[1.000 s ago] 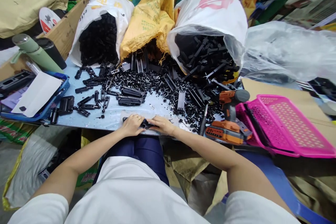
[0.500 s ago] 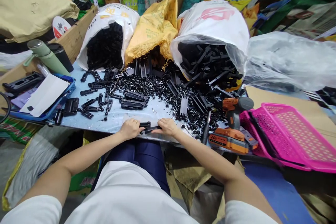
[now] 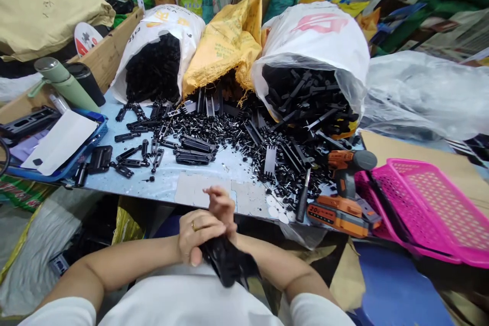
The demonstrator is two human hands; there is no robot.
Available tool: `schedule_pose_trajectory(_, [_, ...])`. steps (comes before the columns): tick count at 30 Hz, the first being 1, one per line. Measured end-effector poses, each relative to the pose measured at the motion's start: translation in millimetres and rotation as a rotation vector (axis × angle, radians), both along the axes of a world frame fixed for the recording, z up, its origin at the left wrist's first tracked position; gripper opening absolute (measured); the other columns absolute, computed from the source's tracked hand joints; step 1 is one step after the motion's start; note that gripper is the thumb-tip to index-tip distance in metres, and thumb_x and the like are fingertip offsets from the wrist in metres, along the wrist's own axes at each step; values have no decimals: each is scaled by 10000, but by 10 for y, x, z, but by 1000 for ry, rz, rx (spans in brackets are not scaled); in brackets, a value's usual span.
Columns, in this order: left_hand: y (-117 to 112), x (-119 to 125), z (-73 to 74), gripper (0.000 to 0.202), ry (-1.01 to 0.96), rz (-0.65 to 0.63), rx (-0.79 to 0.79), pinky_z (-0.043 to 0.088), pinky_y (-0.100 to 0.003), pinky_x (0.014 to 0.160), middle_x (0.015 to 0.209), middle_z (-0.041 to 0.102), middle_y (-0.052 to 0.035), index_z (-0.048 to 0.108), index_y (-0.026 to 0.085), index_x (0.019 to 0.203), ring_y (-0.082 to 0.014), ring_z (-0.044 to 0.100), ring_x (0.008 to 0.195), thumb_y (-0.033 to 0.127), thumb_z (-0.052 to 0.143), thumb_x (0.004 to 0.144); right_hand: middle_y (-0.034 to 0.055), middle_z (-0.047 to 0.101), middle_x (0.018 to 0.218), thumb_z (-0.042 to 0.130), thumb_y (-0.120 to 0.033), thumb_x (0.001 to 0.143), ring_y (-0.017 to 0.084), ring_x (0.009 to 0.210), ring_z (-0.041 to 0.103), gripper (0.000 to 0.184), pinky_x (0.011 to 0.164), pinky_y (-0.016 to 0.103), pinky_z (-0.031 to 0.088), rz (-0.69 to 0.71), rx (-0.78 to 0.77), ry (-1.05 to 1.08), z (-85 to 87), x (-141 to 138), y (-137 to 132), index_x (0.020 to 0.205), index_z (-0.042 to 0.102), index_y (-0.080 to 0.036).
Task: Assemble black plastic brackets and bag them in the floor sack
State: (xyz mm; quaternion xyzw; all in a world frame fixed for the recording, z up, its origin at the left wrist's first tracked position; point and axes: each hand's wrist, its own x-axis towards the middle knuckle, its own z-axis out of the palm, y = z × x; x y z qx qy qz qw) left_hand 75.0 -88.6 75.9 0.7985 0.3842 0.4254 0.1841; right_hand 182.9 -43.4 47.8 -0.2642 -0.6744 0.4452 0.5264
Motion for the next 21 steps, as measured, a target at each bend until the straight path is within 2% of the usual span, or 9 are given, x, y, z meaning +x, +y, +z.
schedule_pose_trajectory(2, [176,-87,-177,898,37,107,178,488,-342,747,865,636,-118,626,171,1083,-213,599,885,699,-51,816,99,418,1310,129,-573,898,248,1222,411,504,978,486,350,-65,26,-25,-95,-107,312,1181,420,-275])
schedule_pose_trajectory(4, [392,-247,-340,792,200,258,326,472,-330,778,920,635,-119,603,193,1171,-212,591,897,720,122,826,108,387,1357,328,-527,882,267,1275,348,440,1022,492,294,-83,156,-276,-119,-28,811,1204,431,-245])
schedule_pose_trajectory(5, [500,-333,-414,717,327,298,322,460,-338,809,947,635,-120,598,210,1187,-219,584,916,710,231,826,118,394,1350,438,-517,846,277,1269,345,439,1025,489,283,-177,230,-423,-118,75,1097,1178,453,-230])
schedule_pose_trajectory(7, [702,-473,-540,528,561,281,228,410,-394,898,1033,628,-122,593,245,1196,-243,558,996,599,441,836,142,376,1366,487,-421,847,287,1280,308,388,1028,493,253,-416,284,-704,-109,354,1663,1165,473,-198])
schedule_pose_trajectory(9, [880,-537,-625,407,694,250,118,354,-454,944,1108,610,-123,577,268,1209,-264,525,1060,438,560,839,197,367,1356,515,-325,836,317,1259,295,401,993,501,262,-664,233,-943,-100,643,2141,1186,462,-137])
schedule_pose_trajectory(12, [1100,-527,-648,440,734,308,-3,317,-480,948,1170,581,-136,540,266,1245,-281,488,1106,334,618,818,244,495,1171,556,-204,796,322,1158,362,383,944,493,263,-743,98,-1135,-77,945,2596,1141,489,-52])
schedule_pose_trajectory(15, [1219,-599,-567,499,686,411,-65,281,-479,983,1212,551,-144,487,203,1287,-290,440,1159,395,579,835,236,549,1065,583,-190,780,292,1119,385,350,958,482,227,-645,-11,-949,-32,1070,2740,1088,536,-30])
schedule_pose_trajectory(18, [1233,-896,-476,438,618,758,-194,336,-447,933,1161,550,-173,497,94,1227,-305,443,1120,372,451,891,182,590,1023,595,-341,787,225,975,498,439,903,419,336,-564,-101,-729,-14,1059,2638,1137,539,-82])
schedule_pose_trajectory(21, [1258,-1246,-456,359,654,1060,-392,397,-424,840,1078,547,-217,552,31,1070,-335,456,1052,306,442,867,80,639,892,580,-487,771,163,767,577,529,738,330,459,-393,-246,-557,-47,906,2354,1179,519,-156])
